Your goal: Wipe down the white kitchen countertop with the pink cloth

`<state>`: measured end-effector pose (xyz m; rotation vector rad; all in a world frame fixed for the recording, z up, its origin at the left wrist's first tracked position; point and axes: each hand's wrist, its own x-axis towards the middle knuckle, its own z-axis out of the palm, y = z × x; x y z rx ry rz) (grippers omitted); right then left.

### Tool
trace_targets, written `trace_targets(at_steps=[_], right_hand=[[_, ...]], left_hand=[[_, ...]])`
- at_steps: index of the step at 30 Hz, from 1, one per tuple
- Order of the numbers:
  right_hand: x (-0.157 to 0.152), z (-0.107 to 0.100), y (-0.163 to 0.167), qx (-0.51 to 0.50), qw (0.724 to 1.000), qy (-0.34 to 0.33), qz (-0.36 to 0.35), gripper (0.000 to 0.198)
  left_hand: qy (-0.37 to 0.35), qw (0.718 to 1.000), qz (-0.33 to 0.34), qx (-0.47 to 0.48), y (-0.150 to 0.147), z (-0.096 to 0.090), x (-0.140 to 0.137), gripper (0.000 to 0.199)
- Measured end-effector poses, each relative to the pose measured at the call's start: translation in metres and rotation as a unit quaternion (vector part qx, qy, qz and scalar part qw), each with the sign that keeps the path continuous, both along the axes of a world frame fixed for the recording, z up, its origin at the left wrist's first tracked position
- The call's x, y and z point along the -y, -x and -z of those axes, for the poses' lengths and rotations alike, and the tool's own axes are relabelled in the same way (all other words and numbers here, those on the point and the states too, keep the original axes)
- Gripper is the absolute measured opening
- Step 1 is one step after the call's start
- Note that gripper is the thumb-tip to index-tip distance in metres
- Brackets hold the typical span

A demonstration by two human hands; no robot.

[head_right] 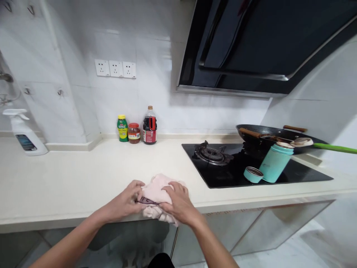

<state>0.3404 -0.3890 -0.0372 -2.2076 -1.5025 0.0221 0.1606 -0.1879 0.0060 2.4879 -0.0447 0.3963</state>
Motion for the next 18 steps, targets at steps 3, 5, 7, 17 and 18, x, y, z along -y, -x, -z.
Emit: trace_targets(at_steps=[3,5,7,17,18], right_hand=[[-0.026,-0.003,0.033,0.035,0.999,-0.026,0.027,0.038],[-0.039,-0.004,0.046,0.008,0.998,-0.056,0.004,0.042],[-0.045,-0.006,0.047,-0.024,0.996,-0.076,-0.043,0.049],[0.047,0.012,-0.092,0.044,0.962,-0.217,0.161,0.041],[0.052,0.017,-0.100,0.059,0.958,-0.214,0.183,0.042]], left_hand=[[0.008,0.999,-0.015,0.028,-0.002,-0.004,0.002,0.043],[-0.035,0.999,-0.010,0.024,-0.008,-0.002,0.008,0.070],[-0.078,0.997,0.002,0.004,-0.014,0.000,0.017,0.085],[-0.243,0.965,-0.047,-0.086,-0.038,-0.011,0.046,0.066],[-0.256,0.962,-0.044,-0.081,-0.043,-0.011,0.049,0.066]])
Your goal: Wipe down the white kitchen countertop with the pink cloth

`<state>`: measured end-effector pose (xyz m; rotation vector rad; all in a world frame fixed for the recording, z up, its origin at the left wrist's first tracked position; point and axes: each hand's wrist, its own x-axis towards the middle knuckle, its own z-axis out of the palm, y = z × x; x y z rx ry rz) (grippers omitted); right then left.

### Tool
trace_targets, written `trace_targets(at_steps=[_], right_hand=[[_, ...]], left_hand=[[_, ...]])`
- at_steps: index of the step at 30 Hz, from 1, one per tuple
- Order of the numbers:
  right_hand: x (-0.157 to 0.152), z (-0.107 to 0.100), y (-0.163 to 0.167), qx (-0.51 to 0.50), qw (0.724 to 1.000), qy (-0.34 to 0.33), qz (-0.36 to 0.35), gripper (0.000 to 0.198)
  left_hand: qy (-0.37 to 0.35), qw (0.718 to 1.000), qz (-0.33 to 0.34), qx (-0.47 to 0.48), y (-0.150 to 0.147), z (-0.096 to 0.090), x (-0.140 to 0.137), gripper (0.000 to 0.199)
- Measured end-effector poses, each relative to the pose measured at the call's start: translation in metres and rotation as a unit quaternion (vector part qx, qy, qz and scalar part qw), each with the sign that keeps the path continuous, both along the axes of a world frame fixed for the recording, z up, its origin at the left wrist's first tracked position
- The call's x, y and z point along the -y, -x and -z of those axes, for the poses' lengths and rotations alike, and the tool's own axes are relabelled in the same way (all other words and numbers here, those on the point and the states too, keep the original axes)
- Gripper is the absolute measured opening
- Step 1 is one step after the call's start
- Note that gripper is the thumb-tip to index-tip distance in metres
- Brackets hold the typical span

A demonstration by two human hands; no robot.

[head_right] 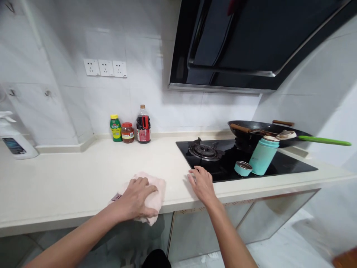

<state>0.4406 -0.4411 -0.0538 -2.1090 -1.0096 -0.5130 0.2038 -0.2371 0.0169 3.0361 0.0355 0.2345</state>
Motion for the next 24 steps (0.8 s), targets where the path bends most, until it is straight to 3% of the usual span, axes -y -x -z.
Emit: trace_targets(at_steps=[5,7,11,14,19,24], right_hand=[[-0.002,0.019,-0.011,0.033,0.998,0.059,0.005,0.037],[-0.003,0.022,-0.012,0.034,0.997,0.072,0.011,0.037],[0.002,0.023,-0.017,0.025,0.997,0.070,0.034,0.040],[0.007,0.023,-0.019,0.022,0.997,0.062,0.043,0.039],[0.010,0.023,-0.018,0.019,0.997,0.066,0.042,0.036],[0.010,0.023,-0.016,0.017,0.996,0.075,0.037,0.035]], left_hand=[[-0.005,0.998,0.043,-0.047,-0.033,0.008,0.023,0.064],[-0.011,0.997,0.064,-0.044,-0.046,0.016,0.040,0.053],[-0.031,0.991,0.093,0.086,-0.064,0.038,0.081,0.045],[-0.040,0.986,0.098,0.131,-0.069,0.051,0.096,0.046],[-0.060,0.987,0.093,0.117,-0.045,0.052,0.067,0.045],[-0.047,0.989,0.024,0.135,0.023,0.050,0.003,0.043]])
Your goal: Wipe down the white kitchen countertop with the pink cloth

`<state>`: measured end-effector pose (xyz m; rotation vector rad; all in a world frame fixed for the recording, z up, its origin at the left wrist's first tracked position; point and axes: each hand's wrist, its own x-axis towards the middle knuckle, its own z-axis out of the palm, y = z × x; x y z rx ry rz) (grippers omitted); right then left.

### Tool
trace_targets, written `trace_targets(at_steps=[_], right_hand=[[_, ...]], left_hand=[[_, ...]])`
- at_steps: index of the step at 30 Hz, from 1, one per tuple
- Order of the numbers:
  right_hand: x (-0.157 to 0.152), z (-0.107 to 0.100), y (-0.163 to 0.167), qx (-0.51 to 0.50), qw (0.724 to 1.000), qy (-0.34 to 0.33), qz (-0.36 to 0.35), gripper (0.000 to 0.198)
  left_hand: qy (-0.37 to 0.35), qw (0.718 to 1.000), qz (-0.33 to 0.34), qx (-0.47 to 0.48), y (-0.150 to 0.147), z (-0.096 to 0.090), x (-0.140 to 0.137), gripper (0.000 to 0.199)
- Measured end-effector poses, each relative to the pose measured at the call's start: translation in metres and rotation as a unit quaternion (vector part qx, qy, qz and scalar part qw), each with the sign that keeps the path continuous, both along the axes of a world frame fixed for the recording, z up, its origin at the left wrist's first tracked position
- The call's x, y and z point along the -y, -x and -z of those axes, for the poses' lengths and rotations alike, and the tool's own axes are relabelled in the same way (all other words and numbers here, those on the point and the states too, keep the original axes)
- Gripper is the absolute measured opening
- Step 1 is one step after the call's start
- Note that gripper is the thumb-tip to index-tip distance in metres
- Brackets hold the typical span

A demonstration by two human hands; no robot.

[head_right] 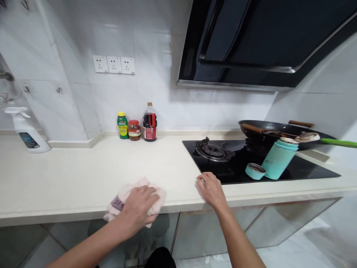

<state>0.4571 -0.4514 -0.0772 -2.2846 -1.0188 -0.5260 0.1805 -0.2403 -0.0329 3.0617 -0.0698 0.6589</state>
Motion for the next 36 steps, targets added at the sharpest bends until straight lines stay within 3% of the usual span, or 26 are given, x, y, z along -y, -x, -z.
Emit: trace_targets(at_steps=[5,9,13,20,25,30,36], right_hand=[[0.000,0.000,0.001,-0.002,1.000,0.008,-0.014,0.031],[0.000,-0.001,0.002,-0.005,1.000,0.007,-0.015,0.030],[0.000,-0.003,0.004,-0.006,1.000,0.011,-0.011,0.032],[-0.001,-0.005,0.005,0.002,1.000,0.023,-0.007,0.030],[-0.001,-0.006,0.005,0.007,0.999,0.032,-0.004,0.030],[0.002,-0.007,0.005,0.008,0.999,0.036,-0.014,0.031],[0.003,-0.004,0.002,0.011,0.999,0.030,-0.034,0.031]], left_hand=[[-0.050,0.987,-0.150,0.037,0.079,0.002,-0.067,0.046],[-0.064,0.978,-0.199,0.014,0.104,0.000,-0.085,0.041],[-0.041,0.988,-0.150,0.008,0.081,-0.004,-0.062,0.036],[0.046,0.998,0.009,-0.037,0.003,-0.015,0.001,0.031],[0.074,0.994,0.048,-0.065,-0.027,-0.020,0.015,0.037],[0.079,0.993,0.057,-0.069,-0.009,-0.025,0.001,0.033],[0.080,0.995,0.008,-0.061,0.045,-0.028,-0.049,0.020]])
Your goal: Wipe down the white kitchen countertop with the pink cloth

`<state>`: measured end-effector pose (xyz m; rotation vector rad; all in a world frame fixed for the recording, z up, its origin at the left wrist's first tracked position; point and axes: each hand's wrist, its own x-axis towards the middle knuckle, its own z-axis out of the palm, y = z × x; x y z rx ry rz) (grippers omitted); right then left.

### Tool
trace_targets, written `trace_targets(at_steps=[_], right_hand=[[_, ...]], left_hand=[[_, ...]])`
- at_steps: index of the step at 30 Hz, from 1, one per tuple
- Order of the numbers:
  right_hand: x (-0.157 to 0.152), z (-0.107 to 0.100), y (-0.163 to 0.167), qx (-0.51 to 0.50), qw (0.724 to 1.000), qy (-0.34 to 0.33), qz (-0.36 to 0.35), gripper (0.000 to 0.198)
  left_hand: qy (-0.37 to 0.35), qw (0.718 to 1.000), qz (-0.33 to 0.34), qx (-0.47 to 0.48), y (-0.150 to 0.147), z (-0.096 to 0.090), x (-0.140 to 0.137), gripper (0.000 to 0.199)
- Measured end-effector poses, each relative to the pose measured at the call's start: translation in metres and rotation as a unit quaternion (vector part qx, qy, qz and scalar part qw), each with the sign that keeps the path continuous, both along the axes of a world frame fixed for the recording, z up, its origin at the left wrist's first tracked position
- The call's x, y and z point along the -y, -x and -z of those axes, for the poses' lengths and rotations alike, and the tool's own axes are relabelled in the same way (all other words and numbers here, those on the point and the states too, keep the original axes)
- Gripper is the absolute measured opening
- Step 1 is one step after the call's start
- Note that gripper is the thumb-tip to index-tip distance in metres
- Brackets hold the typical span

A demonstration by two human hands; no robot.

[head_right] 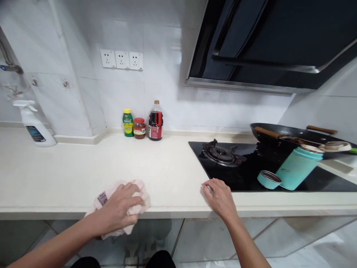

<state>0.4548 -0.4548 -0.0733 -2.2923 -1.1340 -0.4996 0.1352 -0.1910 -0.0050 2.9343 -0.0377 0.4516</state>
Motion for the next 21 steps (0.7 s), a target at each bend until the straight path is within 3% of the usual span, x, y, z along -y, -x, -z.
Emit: trace_targets(at_steps=[5,15,21], right_hand=[[-0.001,0.003,-0.003,0.002,1.000,-0.006,-0.005,0.028],[-0.001,0.000,-0.001,0.010,1.000,-0.012,0.014,0.030],[-0.001,-0.001,0.002,0.014,1.000,-0.010,0.019,0.029]], left_hand=[[0.006,1.000,-0.021,-0.010,0.007,-0.004,-0.014,0.015],[-0.010,0.993,0.099,-0.065,-0.069,-0.016,0.038,0.029],[-0.002,0.987,0.102,-0.128,-0.075,-0.028,0.041,0.028]])
